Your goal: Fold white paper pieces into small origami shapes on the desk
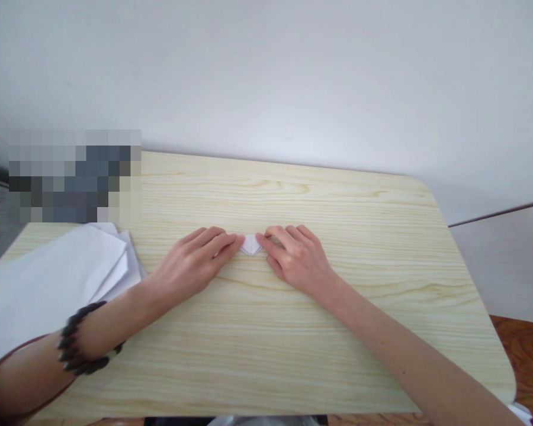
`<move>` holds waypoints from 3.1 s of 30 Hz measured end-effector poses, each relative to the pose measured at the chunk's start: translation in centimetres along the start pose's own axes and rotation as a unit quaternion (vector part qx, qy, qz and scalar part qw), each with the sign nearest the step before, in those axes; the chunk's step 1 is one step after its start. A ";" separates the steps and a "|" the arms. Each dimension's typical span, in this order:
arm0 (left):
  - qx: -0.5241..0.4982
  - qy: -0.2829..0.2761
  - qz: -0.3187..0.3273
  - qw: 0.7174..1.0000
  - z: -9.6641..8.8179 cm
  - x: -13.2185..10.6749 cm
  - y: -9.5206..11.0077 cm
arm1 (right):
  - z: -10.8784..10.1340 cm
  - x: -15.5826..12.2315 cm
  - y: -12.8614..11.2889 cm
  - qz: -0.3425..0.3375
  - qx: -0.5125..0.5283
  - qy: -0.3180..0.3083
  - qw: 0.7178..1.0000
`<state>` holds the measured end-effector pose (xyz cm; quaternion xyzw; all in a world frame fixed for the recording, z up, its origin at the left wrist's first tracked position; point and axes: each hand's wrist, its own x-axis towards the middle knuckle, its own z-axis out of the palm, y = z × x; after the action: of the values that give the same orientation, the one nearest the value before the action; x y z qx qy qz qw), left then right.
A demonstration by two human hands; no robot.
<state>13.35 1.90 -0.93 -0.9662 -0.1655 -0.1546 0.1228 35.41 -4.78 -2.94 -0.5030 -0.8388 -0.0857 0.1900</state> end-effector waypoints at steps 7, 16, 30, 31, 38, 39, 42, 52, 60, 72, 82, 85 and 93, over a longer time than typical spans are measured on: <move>0.012 -0.045 -0.076 0.996 -0.8 -0.9 2.3 | -0.3 -0.7 -1.1 0.024 -0.036 -0.010 0.999; 0.006 -0.061 -0.099 0.993 -0.7 -0.7 3.3 | 0.0 -0.4 -2.0 0.060 -0.055 -0.013 0.997; 0.002 -0.067 -0.115 0.991 -0.8 -1.0 4.4 | -0.5 0.0 -1.9 0.048 -0.071 -0.035 0.996; -0.004 -0.065 -0.115 0.991 -0.7 -1.0 4.4 | -0.4 -0.3 -1.8 0.052 -0.064 -0.023 0.996; -0.063 -0.017 -0.145 0.987 -0.5 -1.1 4.3 | 0.1 -0.2 -1.9 0.106 -0.003 0.026 0.994; -0.085 -0.012 -0.160 0.983 -0.4 -0.9 4.0 | 0.1 0.1 -1.8 0.117 0.015 0.029 0.993; -0.155 -0.011 -0.189 0.970 0.0 0.0 2.6 | 0.4 0.9 -1.4 0.139 0.063 0.024 0.988; -0.235 0.017 -0.248 0.940 1.3 0.9 1.4 | 0.7 1.4 0.1 0.146 0.226 0.012 0.963; -0.440 0.051 -0.317 0.838 1.1 1.2 1.6 | -0.1 1.0 -0.7 0.162 0.335 0.059 0.926; -0.383 0.100 -0.254 0.882 0.5 1.5 1.9 | -0.1 0.8 -1.0 0.065 0.259 0.104 0.958; -0.616 0.028 -0.374 0.693 1.2 1.9 1.2 | -0.2 1.3 -0.9 0.235 0.363 0.085 0.898; -0.634 0.057 -0.383 0.669 2.0 2.9 0.5 | 0.5 2.6 -0.2 0.257 0.410 0.042 0.874; -0.681 0.065 -0.381 0.622 2.2 4.2 -0.6 | 1.1 4.4 1.7 0.226 0.487 -0.012 0.844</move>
<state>17.47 4.23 -1.43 -0.6115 -0.3574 -0.3180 -0.6302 34.78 -0.05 -2.25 -0.5224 -0.6383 0.3849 0.4142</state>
